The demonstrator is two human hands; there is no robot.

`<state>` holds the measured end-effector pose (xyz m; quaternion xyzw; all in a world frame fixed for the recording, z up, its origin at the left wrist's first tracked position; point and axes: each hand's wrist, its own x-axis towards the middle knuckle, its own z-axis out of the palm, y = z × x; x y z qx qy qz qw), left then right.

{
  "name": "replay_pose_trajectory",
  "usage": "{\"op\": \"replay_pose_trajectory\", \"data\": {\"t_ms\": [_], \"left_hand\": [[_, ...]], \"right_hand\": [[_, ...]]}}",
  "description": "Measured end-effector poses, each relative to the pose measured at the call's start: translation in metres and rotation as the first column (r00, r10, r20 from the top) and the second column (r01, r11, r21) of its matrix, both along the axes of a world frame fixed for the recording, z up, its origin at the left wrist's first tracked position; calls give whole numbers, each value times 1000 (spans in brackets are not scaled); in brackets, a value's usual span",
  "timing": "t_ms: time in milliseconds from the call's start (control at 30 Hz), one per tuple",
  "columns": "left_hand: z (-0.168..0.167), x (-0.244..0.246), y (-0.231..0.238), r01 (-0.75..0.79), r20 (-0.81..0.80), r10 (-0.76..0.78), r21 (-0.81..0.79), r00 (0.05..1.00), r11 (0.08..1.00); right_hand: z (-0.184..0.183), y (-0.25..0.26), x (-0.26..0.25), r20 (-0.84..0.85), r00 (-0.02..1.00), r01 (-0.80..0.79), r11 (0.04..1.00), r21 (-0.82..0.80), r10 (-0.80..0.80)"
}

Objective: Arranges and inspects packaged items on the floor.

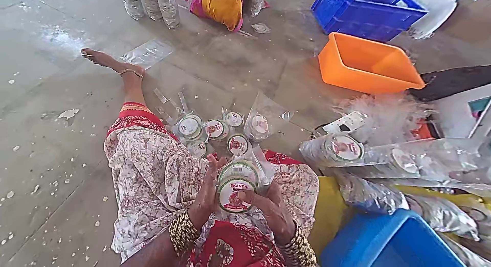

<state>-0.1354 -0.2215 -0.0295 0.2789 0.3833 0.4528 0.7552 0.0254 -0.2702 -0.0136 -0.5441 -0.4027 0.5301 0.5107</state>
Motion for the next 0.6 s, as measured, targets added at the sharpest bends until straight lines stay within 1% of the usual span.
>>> {"op": "replay_pose_trajectory", "data": {"t_ms": [67,100,167,233,267,300,333,367,400,433,467,500,533,567,600], "left_hand": [[-5,1,-6,-5,-70,3,-24,998,1000],[-7,3,-10,-22,-79,21,-17,997,1000],[-11,7,-15,-78,-29,80,56,996,995],[-21,9,-16,-130,12,131,181,991,975],[-31,8,-14,-119,10,121,253,993,960],[-43,5,-11,-74,-24,86,316,996,946],[-57,1,-10,1,-90,32,350,995,937],[-71,-4,-10,90,-171,-31,351,985,932],[-81,-8,-11,175,-250,-91,336,964,925],[-90,-11,-13,225,-289,-133,315,948,922],[-95,-13,-14,256,-290,-166,306,943,917],[-95,-16,-15,292,-277,-207,316,938,903],[-93,-20,-13,341,-264,-261,331,928,880],[-91,-26,-9,397,-253,-325,334,911,855],[-91,-31,-4,439,-246,-374,329,894,836]], "right_hand": [[-6,-2,-2,42,997,69,997,16,-70],[-11,-4,-2,80,992,95,994,53,-99],[-21,-7,-1,136,981,111,975,191,-138],[-31,-9,3,204,972,50,955,291,-113],[-38,-10,9,305,949,-23,950,311,-77],[-44,-8,15,443,896,-107,948,301,-40],[-51,-9,20,577,817,-170,951,258,-10],[-59,-11,22,670,741,-214,957,193,30],[-67,-13,24,728,683,-239,961,138,66],[-75,-15,24,765,640,-244,962,122,65],[-84,-15,24,786,617,-237,961,139,39],[-88,-15,25,781,625,-219,963,158,14],[-88,-15,26,750,662,-195,967,167,4],[-86,-12,28,696,718,-169,974,154,14],[-81,-9,30,608,793,-141,984,108,47]]}}
